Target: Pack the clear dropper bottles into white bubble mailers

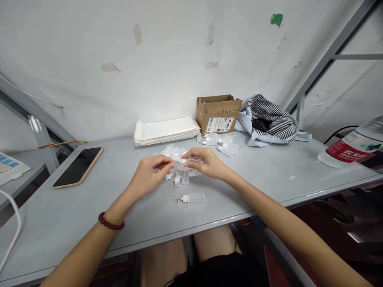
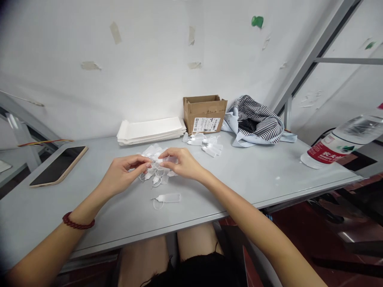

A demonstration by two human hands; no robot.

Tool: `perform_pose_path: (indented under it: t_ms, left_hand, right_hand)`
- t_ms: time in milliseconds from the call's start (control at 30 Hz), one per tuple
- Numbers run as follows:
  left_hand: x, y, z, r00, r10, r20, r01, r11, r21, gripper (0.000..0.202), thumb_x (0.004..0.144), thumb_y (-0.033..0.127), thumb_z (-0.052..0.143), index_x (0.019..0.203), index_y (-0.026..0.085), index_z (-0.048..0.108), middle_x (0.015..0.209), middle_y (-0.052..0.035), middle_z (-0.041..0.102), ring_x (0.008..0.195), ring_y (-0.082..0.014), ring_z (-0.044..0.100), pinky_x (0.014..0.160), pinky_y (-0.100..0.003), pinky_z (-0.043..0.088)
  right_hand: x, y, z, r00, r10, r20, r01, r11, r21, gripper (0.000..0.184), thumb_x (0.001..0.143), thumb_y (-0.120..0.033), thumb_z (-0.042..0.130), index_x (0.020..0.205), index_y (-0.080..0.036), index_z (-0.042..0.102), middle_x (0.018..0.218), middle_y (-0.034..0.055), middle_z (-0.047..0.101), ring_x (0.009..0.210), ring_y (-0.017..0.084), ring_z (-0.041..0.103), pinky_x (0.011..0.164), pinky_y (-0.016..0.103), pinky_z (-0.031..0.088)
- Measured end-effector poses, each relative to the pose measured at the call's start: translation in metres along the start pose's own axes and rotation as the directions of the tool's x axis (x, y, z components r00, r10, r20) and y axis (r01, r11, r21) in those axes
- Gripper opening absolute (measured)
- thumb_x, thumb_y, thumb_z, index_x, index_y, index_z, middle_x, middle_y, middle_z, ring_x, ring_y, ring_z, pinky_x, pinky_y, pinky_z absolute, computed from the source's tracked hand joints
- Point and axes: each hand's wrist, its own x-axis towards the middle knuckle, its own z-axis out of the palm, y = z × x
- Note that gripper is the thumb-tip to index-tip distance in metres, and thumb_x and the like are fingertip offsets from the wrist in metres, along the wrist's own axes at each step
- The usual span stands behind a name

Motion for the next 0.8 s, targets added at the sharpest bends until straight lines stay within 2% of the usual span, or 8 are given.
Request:
perform_pose_path:
  t_ms: [267,567,800]
  left_hand:
    - [-0.001,-0.0001,0.0011,1.0,0.002,0.012,-0.002,1.0,0.013,0.018,0.082,0.029,0.056,0.081,0.017,0.069,0.069,-0.0018,0.065,0.063,-0.0135,0.057,0.058,-0.024,0.044]
    - [-0.0004,0.0039,-0.0005,1.0,-0.026,0.003,0.026,0.999,-0.022,0.018,0.079,0.031,0.058,0.079,0.017,0.07,0.073,-0.0023,0.068,0.061,-0.0132,0.06,0.058,-0.024,0.048]
    - [-0.0002,0.004,0.001,1.0,-0.013,-0.013,0.014,0.999,0.037,0.017,0.079,0.029,0.057,0.08,0.018,0.071,0.066,-0.0011,0.068,0.059,-0.0143,0.06,0.059,-0.025,0.047]
  right_hand:
    - [-0.0007,0.0006,0.0023,1.0,0.005,0.022,-0.004,1.0,-0.018,0.013,0.08,-0.019,0.063,0.092,-0.015,0.067,0.093,0.0052,0.07,0.085,0.017,0.062,0.079,0.031,0.046]
    - [0.0009,0.0003,-0.0002,0.999,0.016,0.035,-0.017,0.999,0.031,0.012,0.079,-0.02,0.063,0.09,-0.016,0.067,0.093,0.0043,0.07,0.084,0.016,0.062,0.079,0.03,0.046]
    - [0.0006,0.0007,0.0005,0.999,0.004,0.049,-0.004,1.0,-0.001,0.011,0.08,-0.019,0.064,0.09,-0.016,0.067,0.091,0.0039,0.07,0.08,0.015,0.062,0.075,0.029,0.046]
